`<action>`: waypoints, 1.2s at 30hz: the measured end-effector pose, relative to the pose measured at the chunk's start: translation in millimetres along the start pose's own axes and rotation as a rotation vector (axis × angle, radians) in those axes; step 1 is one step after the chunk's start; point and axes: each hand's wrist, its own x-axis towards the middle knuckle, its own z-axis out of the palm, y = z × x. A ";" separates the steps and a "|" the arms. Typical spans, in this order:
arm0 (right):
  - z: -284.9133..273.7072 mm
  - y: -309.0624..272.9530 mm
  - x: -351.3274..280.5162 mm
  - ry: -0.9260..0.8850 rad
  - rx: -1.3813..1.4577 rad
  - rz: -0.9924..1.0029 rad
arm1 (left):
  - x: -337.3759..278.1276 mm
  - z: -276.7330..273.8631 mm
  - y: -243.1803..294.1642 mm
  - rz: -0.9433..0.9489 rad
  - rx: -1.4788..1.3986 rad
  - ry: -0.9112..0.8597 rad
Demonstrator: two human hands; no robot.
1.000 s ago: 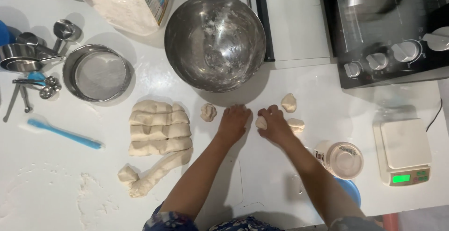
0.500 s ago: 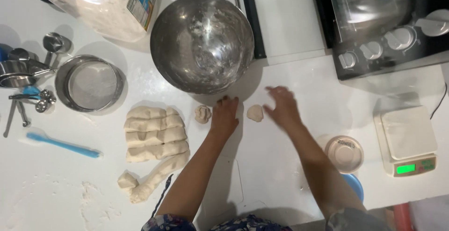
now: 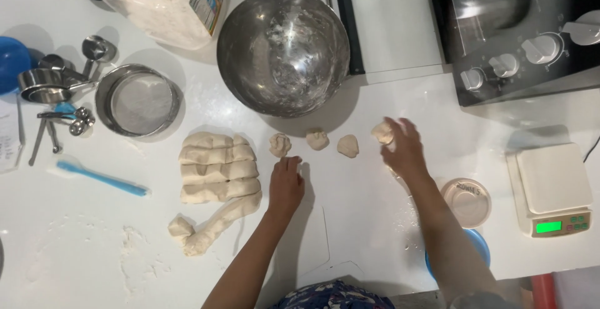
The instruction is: Portion dough into smaller pieces using a bench scraper and roll them into balls.
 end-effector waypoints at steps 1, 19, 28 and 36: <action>2.7 -1.1 -9.5 -0.003 -0.003 -0.006 | -11.6 -10.2 -1.6 -0.005 -0.002 0.005; 74.9 -192.4 -61.0 -0.413 0.360 -0.187 | -180.6 -145.6 -121.2 -0.430 0.116 0.430; 99.1 -150.1 -107.1 -0.308 -0.186 0.029 | -172.2 -148.3 -202.1 -0.383 0.180 0.307; 118.7 -195.7 -178.7 -0.262 0.270 -0.109 | -154.8 -160.2 -225.7 -0.585 -0.125 0.195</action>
